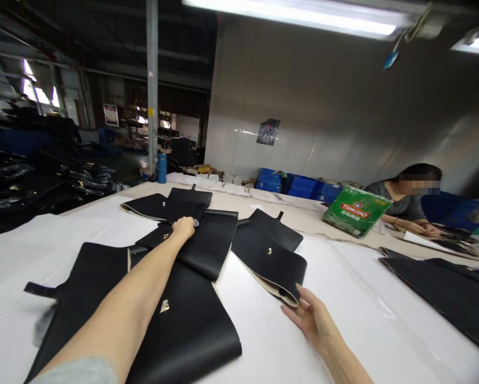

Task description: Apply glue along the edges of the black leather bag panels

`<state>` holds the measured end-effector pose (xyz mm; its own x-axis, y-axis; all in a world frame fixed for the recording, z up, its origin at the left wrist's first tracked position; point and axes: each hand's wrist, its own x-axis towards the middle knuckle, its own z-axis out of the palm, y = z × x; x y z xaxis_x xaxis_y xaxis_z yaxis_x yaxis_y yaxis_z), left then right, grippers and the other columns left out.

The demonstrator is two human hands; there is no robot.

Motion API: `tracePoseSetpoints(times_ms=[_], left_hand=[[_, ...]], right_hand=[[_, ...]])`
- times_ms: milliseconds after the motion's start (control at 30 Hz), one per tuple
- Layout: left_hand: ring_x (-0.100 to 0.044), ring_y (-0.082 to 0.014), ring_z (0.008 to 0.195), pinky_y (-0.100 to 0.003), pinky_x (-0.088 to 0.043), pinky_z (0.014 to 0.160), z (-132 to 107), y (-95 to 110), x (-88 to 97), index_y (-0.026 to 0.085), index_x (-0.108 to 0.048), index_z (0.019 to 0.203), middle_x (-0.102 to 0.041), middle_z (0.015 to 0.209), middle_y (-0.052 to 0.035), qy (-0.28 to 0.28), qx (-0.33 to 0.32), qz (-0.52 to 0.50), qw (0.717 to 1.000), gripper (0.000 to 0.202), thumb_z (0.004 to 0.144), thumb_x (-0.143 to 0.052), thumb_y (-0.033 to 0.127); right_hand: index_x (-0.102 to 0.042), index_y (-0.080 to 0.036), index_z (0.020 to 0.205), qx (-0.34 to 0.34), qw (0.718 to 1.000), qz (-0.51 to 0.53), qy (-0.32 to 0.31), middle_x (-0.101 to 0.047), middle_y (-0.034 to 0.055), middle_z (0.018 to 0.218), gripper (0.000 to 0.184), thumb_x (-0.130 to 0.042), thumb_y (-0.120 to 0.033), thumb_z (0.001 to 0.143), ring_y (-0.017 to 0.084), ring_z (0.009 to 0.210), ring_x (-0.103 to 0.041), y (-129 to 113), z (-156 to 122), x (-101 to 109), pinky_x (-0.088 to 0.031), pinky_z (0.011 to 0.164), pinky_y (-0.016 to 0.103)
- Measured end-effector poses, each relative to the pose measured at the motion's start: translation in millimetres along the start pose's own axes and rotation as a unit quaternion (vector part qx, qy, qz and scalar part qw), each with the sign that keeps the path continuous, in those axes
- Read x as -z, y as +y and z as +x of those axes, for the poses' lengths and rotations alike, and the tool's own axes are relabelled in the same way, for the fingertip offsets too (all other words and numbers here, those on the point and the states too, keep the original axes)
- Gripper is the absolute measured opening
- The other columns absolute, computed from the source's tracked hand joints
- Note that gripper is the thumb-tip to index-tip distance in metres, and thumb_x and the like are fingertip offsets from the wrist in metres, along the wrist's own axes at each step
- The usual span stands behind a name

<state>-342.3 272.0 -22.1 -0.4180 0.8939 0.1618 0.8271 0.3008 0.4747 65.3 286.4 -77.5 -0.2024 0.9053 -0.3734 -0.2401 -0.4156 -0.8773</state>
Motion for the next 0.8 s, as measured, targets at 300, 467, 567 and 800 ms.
tracePoseSetpoints(times_ms=[300, 467, 567, 800], left_hand=[[-0.061, -0.0131, 0.06, -0.03, -0.052, 0.057, -69, 27, 65.9, 0.013, -0.062, 0.095, -0.065, 0.077, -0.0013, -0.123, 0.012, 0.064, 0.99, 0.02, 0.089, -0.053, 0.03], [-0.063, -0.0272, 0.093, -0.042, -0.048, 0.081, -200, 53, 97.9, 0.023, -0.06, 0.117, -0.069, 0.097, -0.008, -0.092, -0.082, 0.084, 0.989, 0.035, 0.083, -0.05, 0.023], [-0.053, -0.0347, 0.117, -0.052, -0.036, 0.1, -280, 48, 65.7, 0.036, -0.039, 0.139, -0.058, 0.132, -0.0082, -0.027, -0.269, 0.175, 0.947, 0.067, 0.076, -0.062, 0.041], [-0.054, -0.0353, 0.118, -0.054, -0.035, 0.099, -370, 20, -1.5, 0.034, -0.025, 0.145, -0.055, 0.134, -0.0119, -0.049, -0.507, 0.245, 0.825, 0.062, 0.088, -0.048, 0.042]], right_hand=[[-0.06, -0.015, 0.08, 0.072, 0.991, 0.113, -0.021, -0.069, -0.0002, 0.071, 0.015, -0.068, -0.007, 0.07, 0.012, 0.058, -0.063, -37, -30, -52, -0.058, 0.057, 0.024], [-0.065, -0.02, 0.103, 0.143, 0.978, 0.116, -0.098, -0.071, 0.0021, 0.092, 0.032, -0.075, -0.023, 0.073, 0.014, 0.071, -0.066, -62, -146, -31, -0.055, 0.06, 0.021], [-0.064, -0.021, 0.112, 0.201, 0.967, 0.096, -0.128, -0.071, 0.0039, 0.102, 0.037, -0.072, -0.027, 0.077, 0.018, 0.089, -0.066, -76, -200, -25, -0.054, 0.072, 0.022], [-0.067, -0.022, 0.106, 0.348, 0.918, 0.07, -0.175, -0.072, 0.0004, 0.095, 0.027, -0.068, -0.021, 0.079, 0.012, 0.079, -0.067, -144, -296, -30, -0.053, 0.066, 0.017]])
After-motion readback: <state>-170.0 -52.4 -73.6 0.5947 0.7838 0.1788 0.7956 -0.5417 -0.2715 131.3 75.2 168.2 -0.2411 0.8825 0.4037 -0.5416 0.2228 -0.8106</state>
